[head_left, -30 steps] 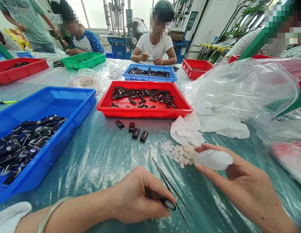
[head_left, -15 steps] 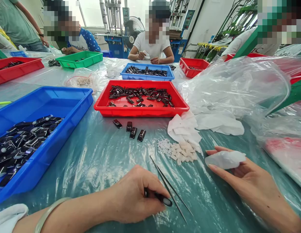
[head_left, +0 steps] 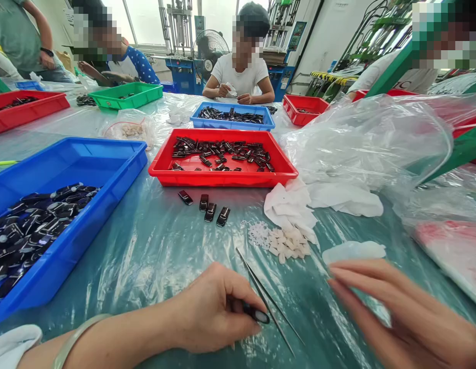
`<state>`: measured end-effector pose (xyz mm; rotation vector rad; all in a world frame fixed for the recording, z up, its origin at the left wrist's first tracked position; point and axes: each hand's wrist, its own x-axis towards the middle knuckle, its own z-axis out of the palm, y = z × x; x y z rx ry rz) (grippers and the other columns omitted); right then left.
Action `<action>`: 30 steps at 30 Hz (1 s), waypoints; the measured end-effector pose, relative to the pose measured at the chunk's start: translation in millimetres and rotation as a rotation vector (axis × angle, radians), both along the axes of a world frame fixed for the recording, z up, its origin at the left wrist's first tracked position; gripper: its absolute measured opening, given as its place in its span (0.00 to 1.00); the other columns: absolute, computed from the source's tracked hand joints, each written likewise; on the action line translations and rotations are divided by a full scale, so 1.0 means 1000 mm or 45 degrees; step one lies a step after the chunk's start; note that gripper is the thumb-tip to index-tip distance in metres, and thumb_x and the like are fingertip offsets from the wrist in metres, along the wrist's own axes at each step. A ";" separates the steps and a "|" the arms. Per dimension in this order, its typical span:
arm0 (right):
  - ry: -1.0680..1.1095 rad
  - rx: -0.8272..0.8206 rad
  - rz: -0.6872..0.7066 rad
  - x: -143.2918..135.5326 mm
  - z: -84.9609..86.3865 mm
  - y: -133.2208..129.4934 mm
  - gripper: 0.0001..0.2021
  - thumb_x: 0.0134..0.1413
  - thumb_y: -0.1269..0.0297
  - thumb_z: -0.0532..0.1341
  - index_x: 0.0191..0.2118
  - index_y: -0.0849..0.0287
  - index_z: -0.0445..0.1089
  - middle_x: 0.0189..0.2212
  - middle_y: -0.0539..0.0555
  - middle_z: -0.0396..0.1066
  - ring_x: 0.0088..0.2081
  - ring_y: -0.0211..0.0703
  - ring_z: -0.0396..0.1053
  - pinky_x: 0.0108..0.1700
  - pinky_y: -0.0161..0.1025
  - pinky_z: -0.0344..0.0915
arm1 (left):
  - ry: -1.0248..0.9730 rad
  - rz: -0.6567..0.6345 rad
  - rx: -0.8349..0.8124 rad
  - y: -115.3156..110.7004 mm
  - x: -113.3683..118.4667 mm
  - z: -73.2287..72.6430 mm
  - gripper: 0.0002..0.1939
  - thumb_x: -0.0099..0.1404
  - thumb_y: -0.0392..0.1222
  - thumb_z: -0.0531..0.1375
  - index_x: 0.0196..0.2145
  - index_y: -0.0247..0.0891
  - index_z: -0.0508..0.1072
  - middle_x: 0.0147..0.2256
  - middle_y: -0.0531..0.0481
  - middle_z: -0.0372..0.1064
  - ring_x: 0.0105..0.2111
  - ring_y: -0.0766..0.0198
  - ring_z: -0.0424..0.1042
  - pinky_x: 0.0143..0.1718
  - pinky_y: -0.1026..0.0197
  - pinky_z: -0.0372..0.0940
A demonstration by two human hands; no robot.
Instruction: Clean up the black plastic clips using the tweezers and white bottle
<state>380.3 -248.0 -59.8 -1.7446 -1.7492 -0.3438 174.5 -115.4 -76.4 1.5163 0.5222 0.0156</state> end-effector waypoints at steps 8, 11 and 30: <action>-0.303 -0.323 0.098 -0.017 -0.025 0.045 0.13 0.61 0.65 0.47 0.33 0.59 0.67 0.25 0.53 0.67 0.24 0.40 0.69 0.24 0.35 0.65 | -0.010 0.006 0.021 -0.001 0.000 0.004 0.13 0.48 0.30 0.60 0.33 0.29 0.78 0.29 0.46 0.70 0.18 0.74 0.64 0.19 0.73 0.59; -0.354 -0.328 0.054 -0.018 -0.030 0.047 0.15 0.61 0.65 0.47 0.30 0.59 0.67 0.23 0.52 0.65 0.23 0.40 0.67 0.23 0.35 0.62 | -0.029 0.000 0.029 0.000 0.000 0.005 0.13 0.48 0.29 0.60 0.34 0.28 0.78 0.30 0.46 0.70 0.19 0.74 0.64 0.19 0.74 0.58; 0.283 -0.430 0.202 -0.021 -0.010 0.035 0.06 0.58 0.69 0.51 0.32 0.56 0.62 0.23 0.48 0.63 0.22 0.34 0.65 0.22 0.29 0.63 | 0.075 0.027 -0.143 0.000 0.000 -0.002 0.10 0.50 0.33 0.59 0.32 0.30 0.75 0.30 0.47 0.68 0.18 0.71 0.66 0.21 0.68 0.65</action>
